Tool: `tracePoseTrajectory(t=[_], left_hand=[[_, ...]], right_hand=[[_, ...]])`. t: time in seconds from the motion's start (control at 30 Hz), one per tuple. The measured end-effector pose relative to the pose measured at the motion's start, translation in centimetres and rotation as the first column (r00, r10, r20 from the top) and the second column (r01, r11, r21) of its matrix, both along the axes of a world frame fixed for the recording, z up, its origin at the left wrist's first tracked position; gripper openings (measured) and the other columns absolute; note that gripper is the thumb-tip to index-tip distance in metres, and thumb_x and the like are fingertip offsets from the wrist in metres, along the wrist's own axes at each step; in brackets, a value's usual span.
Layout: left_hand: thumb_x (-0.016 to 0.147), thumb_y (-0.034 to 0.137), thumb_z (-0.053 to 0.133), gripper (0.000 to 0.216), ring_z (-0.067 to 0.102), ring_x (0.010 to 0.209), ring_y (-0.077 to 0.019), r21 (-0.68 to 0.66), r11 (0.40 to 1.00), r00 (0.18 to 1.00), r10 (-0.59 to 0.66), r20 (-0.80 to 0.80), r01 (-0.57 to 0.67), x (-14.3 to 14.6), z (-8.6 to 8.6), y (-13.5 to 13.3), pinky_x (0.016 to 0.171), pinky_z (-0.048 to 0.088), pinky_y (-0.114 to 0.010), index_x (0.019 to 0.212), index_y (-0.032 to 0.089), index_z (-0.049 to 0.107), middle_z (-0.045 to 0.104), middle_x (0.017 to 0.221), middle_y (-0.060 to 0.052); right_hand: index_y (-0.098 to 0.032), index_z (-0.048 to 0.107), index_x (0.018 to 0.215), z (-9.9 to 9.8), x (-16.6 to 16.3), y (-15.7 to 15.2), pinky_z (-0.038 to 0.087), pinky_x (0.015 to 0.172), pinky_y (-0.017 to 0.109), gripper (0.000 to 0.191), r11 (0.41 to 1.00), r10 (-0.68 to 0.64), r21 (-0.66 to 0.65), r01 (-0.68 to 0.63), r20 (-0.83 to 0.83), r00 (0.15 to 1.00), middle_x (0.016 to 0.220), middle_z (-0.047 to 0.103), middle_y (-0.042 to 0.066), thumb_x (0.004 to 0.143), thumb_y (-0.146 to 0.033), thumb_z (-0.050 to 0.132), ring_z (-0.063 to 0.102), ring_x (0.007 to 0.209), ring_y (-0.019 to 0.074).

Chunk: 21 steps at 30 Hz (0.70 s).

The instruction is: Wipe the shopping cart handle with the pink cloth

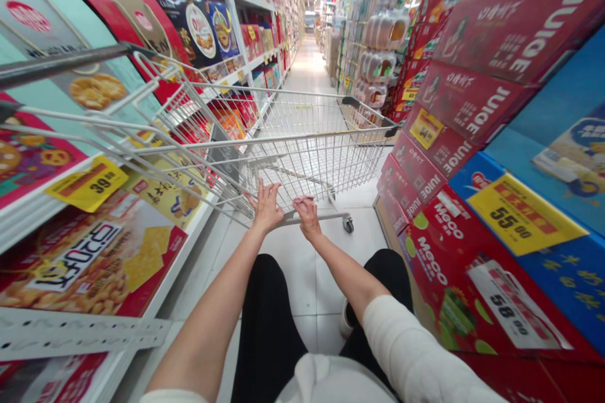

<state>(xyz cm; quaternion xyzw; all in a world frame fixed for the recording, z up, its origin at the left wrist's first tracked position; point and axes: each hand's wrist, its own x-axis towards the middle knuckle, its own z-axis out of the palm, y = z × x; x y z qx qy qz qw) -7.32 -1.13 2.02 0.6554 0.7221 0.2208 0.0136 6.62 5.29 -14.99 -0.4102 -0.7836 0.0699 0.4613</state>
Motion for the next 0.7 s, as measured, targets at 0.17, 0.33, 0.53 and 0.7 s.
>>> tracePoseTrajectory(t=[0.17, 0.33, 0.53, 0.7], left_hand=[[0.077, 0.010, 0.055, 0.080, 0.007, 0.167, -0.0373, 0.003, 1.000, 1.000, -0.006, 0.003, 0.006, 0.2, 0.1, -0.1, 0.123, -0.015, -0.076, 0.156, 0.019, 0.048, 0.048, 0.162, -0.016], [0.076, 0.007, 0.052, 0.079, 0.008, 0.167, -0.0345, 0.011, 1.000, 1.000, 0.001, -0.001, -0.001, 0.3, 0.2, -0.5, 0.125, -0.018, -0.071, 0.155, 0.019, 0.049, 0.050, 0.161, -0.016], [0.074, 0.006, 0.050, 0.080, 0.011, 0.167, -0.0335, 0.033, 0.999, 1.000, -0.008, 0.010, 0.008, 0.2, 0.0, -0.7, 0.125, -0.017, -0.073, 0.154, 0.020, 0.050, 0.052, 0.160, -0.015], [0.074, 0.005, 0.050, 0.081, 0.010, 0.167, -0.0323, 0.033, 0.999, 1.000, -0.008, 0.000, 0.008, 0.3, -0.1, -0.6, 0.127, -0.013, -0.072, 0.154, 0.019, 0.048, 0.050, 0.161, -0.016]], right_hand=[[-0.026, 0.070, 0.138, 3.1, -0.6, 0.6, 0.042, 0.128, 0.048, 0.050, 0.985, 0.022, 0.174, -0.008, -0.082, 0.996, 0.151, 0.056, 0.011, 0.099, -0.005, 0.045, 0.043, 0.153, 0.0241], [-0.026, 0.069, 0.140, 5.5, -2.9, 1.1, 0.041, 0.130, 0.049, 0.045, 0.967, 0.049, 0.251, -0.031, -0.063, 0.997, 0.153, 0.056, 0.012, 0.102, -0.014, 0.048, 0.041, 0.155, 0.0262], [-0.025, 0.075, 0.132, 1.2, -1.2, -1.6, 0.048, 0.123, 0.043, 0.060, 0.998, 0.013, 0.053, -0.015, 0.039, 0.999, 0.144, 0.064, 0.012, 0.087, 0.006, 0.050, 0.050, 0.145, 0.0223], [-0.024, 0.072, 0.136, 5.1, -1.2, -0.2, 0.043, 0.127, 0.047, 0.052, 0.979, -0.005, 0.203, 0.016, -0.053, 0.999, 0.149, 0.060, 0.012, 0.097, -0.003, 0.045, 0.044, 0.153, 0.0231]])
